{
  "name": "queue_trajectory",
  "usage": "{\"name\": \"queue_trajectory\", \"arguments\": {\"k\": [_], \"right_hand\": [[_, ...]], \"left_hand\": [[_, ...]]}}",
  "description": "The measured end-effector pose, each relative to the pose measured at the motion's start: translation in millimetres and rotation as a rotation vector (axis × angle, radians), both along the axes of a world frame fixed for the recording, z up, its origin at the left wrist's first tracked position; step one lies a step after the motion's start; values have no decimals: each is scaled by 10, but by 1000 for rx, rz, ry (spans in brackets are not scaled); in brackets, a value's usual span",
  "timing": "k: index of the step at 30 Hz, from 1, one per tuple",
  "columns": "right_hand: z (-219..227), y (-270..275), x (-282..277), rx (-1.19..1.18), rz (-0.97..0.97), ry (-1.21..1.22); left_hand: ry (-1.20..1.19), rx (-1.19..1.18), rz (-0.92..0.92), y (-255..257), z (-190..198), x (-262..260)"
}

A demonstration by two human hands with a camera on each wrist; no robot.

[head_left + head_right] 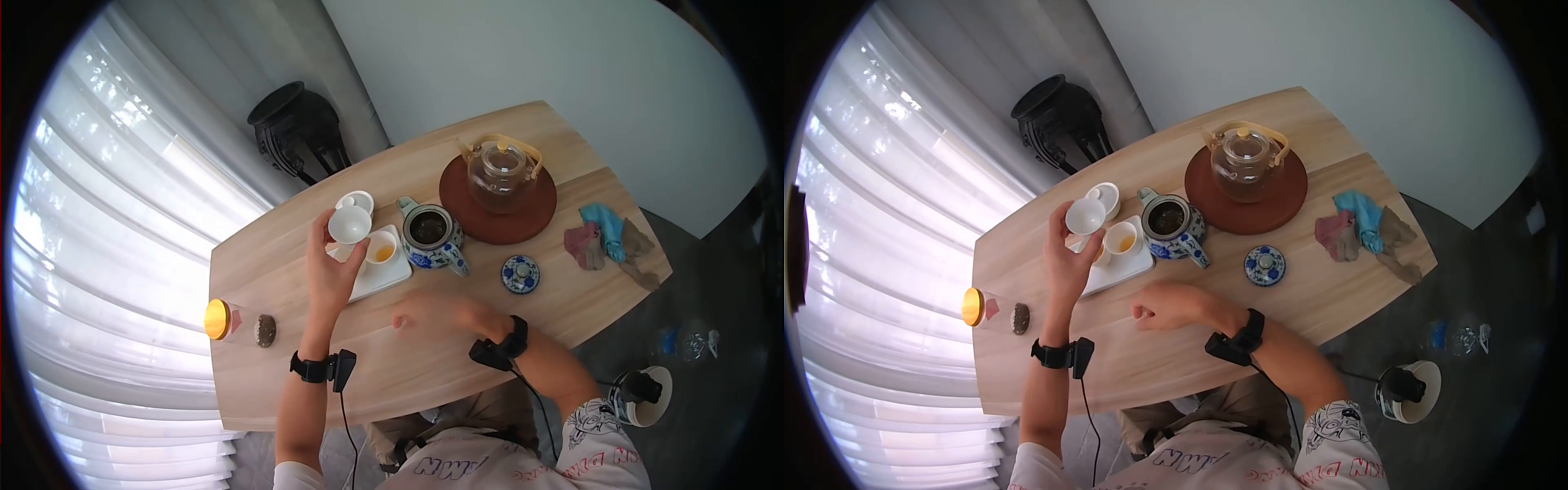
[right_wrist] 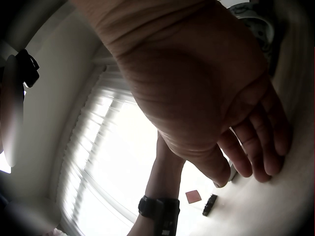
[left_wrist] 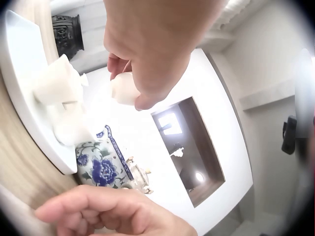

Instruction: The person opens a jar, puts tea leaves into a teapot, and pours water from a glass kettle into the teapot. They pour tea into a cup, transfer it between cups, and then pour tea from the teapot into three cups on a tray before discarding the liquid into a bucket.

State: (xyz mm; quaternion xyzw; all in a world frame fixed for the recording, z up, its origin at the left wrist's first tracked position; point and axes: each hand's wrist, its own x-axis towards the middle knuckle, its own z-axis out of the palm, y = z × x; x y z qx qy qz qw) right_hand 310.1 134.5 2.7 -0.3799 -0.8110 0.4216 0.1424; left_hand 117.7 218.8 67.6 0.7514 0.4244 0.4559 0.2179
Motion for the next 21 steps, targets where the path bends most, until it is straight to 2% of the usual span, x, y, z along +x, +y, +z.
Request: {"name": "queue_trajectory", "arguments": {"k": [4, 6, 9, 15, 18, 21], "right_hand": [[-185, 20, -33, 77, -13, 103], [-159, 26, -28, 62, -10, 91], [-95, -29, 15, 82, -50, 160], [-43, 2, -60, 67, -73, 108], [52, 40, -241, 167, -189, 125], [165, 97, -549, 389, -388, 104]], "left_hand": [[-215, -178, 28, 6, -435, -548], [-161, -173, 79, -11, -565, -699], [-153, -156, 116, -84, -649, -833], [-281, -214, 125, -167, -618, -826], [-309, -191, 123, -183, -690, -797], [-337, -149, 111, -151, -731, -889]]}}
